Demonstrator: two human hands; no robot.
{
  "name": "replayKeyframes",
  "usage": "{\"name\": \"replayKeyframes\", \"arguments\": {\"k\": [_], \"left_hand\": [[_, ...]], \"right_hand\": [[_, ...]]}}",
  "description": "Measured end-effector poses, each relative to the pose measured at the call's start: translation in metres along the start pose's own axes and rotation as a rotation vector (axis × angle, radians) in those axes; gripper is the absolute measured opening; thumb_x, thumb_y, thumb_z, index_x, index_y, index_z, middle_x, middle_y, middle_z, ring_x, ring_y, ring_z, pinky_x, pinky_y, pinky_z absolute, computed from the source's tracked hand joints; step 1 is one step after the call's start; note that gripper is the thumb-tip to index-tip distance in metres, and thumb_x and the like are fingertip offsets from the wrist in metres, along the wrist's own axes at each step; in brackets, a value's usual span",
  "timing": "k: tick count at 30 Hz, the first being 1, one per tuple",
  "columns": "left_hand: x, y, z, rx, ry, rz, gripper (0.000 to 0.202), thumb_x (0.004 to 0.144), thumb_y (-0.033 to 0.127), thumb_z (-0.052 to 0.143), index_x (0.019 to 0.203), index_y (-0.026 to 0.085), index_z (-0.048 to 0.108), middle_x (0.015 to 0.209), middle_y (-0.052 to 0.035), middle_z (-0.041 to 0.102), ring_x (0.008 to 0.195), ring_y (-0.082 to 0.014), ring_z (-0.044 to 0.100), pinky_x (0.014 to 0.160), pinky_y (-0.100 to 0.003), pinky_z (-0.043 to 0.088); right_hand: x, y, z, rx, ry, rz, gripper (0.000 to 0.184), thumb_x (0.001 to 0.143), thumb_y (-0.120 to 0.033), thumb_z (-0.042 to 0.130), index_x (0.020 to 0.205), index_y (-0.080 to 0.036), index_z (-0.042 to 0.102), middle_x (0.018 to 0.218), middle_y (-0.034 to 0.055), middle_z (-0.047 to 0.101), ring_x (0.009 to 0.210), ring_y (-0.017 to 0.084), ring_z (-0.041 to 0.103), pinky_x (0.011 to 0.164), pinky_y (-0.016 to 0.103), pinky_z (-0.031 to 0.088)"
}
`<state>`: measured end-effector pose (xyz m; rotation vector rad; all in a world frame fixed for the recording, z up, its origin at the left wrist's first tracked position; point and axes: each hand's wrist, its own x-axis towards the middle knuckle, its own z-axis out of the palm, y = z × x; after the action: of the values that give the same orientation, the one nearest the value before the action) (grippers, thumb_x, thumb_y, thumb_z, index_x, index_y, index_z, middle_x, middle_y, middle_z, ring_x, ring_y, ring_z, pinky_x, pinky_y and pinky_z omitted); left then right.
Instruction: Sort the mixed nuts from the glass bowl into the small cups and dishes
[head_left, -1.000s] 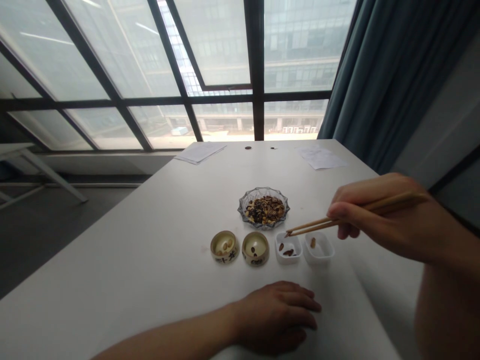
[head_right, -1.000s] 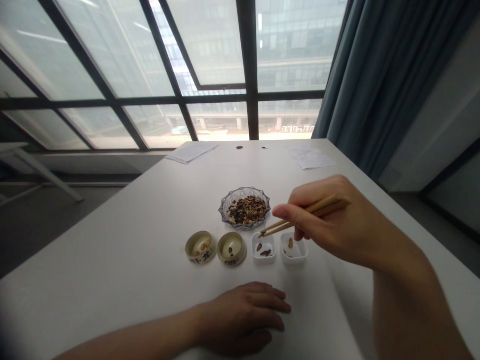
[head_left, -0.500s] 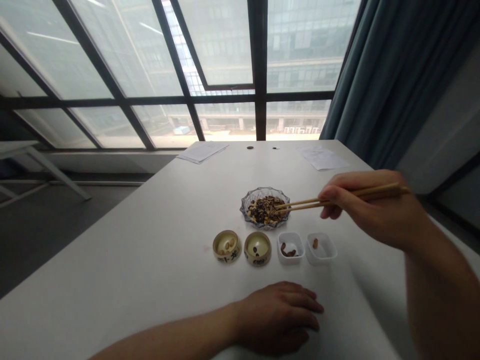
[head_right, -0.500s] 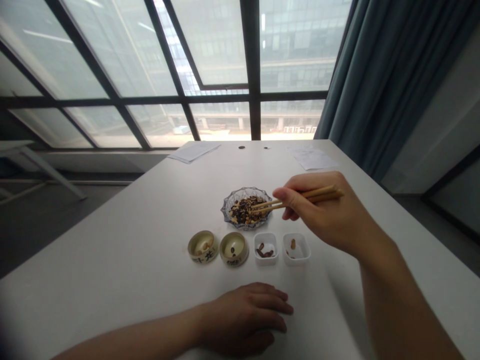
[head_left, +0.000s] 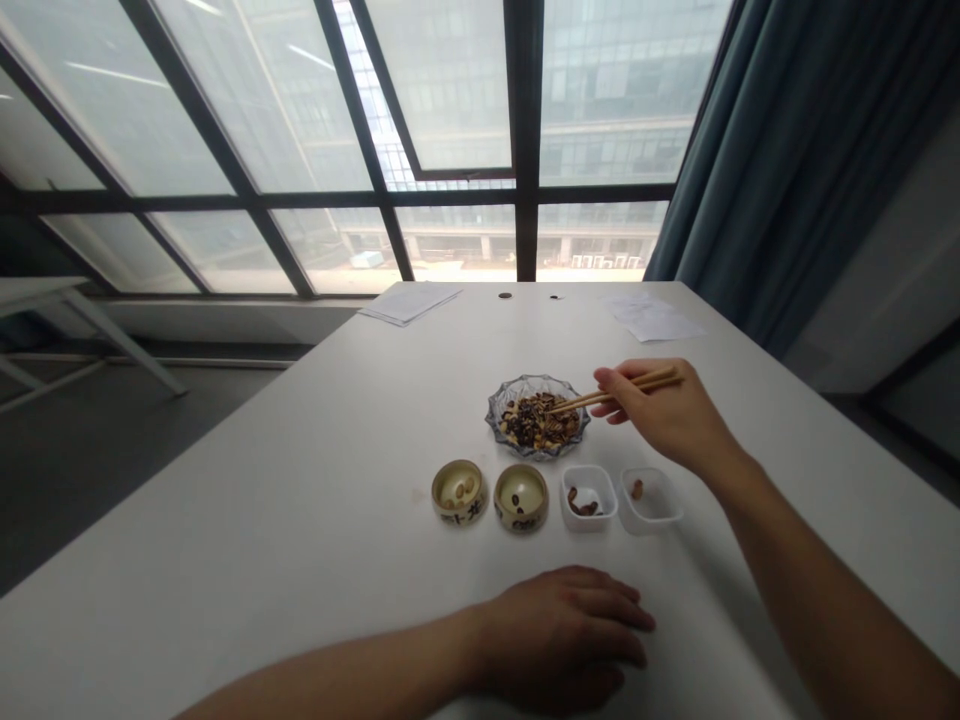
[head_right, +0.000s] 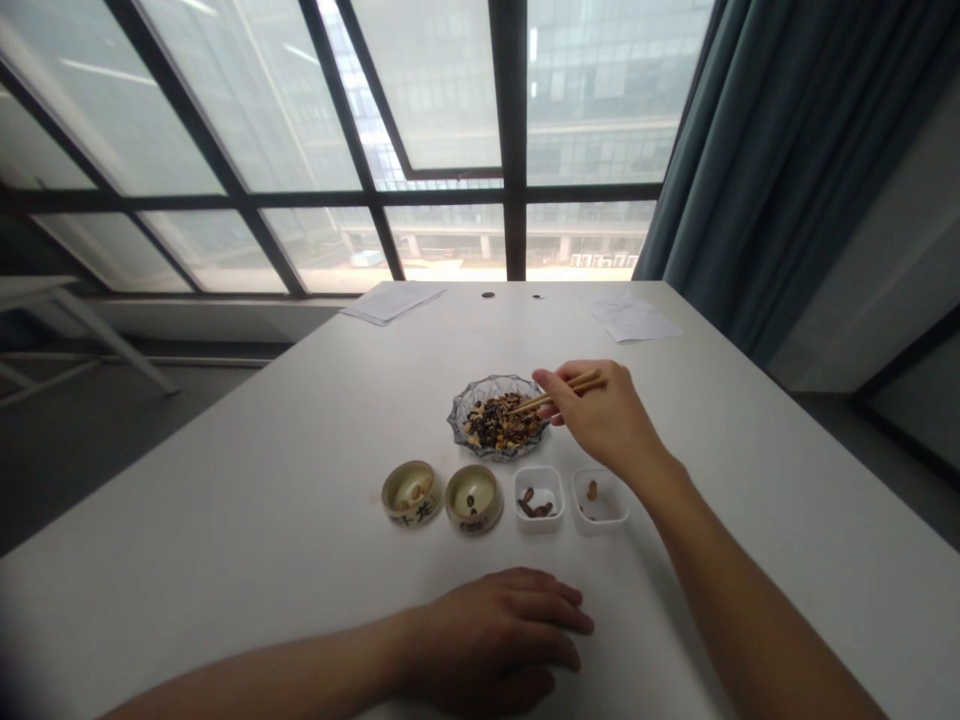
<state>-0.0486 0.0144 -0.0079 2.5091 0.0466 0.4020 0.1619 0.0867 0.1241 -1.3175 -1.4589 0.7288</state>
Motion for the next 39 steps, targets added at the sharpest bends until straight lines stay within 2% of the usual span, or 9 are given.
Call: {"name": "replayKeyframes", "arguments": {"k": [7,14,17,22,27,33,39], "left_hand": [[0.0,0.0,-0.001,-0.006,-0.001,-0.006,0.029,0.1,0.029,0.053,0.12,0.016,0.068,0.143,-0.0099,0.067,0.142,-0.0221,0.056,0.125,-0.033,0.039],[0.0,0.0,-0.002,-0.006,-0.02,-0.012,0.03,0.101,0.03,0.051,0.12,0.015,0.068,0.144,-0.0099,0.066,0.142,-0.0231,0.055,0.125,-0.033,0.038],[0.001,0.0,-0.002,-0.002,-0.02,-0.011,0.03,0.1,0.03,0.052,0.12,0.014,0.068,0.144,-0.0099,0.066,0.142,-0.0231,0.055,0.125,-0.032,0.038],[0.001,-0.001,-0.001,-0.009,-0.014,-0.004,0.029,0.099,0.028,0.053,0.12,0.015,0.068,0.143,-0.0107,0.066,0.141,-0.023,0.056,0.124,-0.033,0.04],[0.0,-0.001,-0.001,-0.026,-0.018,-0.015,0.028,0.098,0.027,0.055,0.121,0.017,0.067,0.144,-0.0108,0.066,0.142,-0.0236,0.056,0.124,-0.036,0.04],[0.002,0.002,-0.003,-0.041,-0.026,-0.03,0.028,0.098,0.027,0.055,0.121,0.017,0.067,0.144,-0.0105,0.066,0.143,-0.0229,0.055,0.124,-0.034,0.04],[0.002,0.003,-0.002,-0.043,-0.015,-0.046,0.028,0.097,0.026,0.056,0.122,0.019,0.066,0.144,-0.0096,0.066,0.143,-0.0224,0.055,0.126,-0.036,0.038]], "right_hand": [[0.005,0.015,0.014,0.031,0.034,0.026,0.048,0.088,-0.06,0.075,0.075,-0.014,0.076,0.066,0.01,0.077,0.063,0.026,0.079,0.054,0.027,0.063],[0.005,0.024,0.021,-0.081,0.099,-0.113,0.055,0.098,-0.062,0.061,0.07,-0.015,0.072,0.052,0.005,0.067,0.044,0.017,0.066,0.043,0.024,0.05],[0.005,0.023,0.021,-0.067,0.156,-0.132,0.056,0.098,-0.062,0.06,0.07,-0.015,0.071,0.052,0.0049,0.066,0.042,0.016,0.064,0.042,0.024,0.049],[0.004,0.01,0.01,-0.047,0.221,-0.133,0.055,0.096,-0.063,0.062,0.071,-0.015,0.072,0.052,0.0055,0.067,0.041,0.017,0.064,0.041,0.025,0.05],[-0.008,-0.022,-0.014,-0.054,0.267,-0.141,0.056,0.093,-0.066,0.066,0.071,-0.015,0.073,0.053,0.0057,0.068,0.038,0.016,0.061,0.037,0.024,0.049],[-0.037,-0.059,-0.043,-0.192,0.18,-0.105,0.051,0.092,-0.064,0.068,0.071,-0.018,0.075,0.048,0.0043,0.065,0.037,0.014,0.057,0.034,0.023,0.044],[-0.054,-0.071,-0.047,-0.293,-0.048,-0.033,0.056,0.095,-0.065,0.063,0.067,-0.017,0.072,0.05,0.0049,0.066,0.04,0.016,0.059,0.037,0.024,0.043]]}}
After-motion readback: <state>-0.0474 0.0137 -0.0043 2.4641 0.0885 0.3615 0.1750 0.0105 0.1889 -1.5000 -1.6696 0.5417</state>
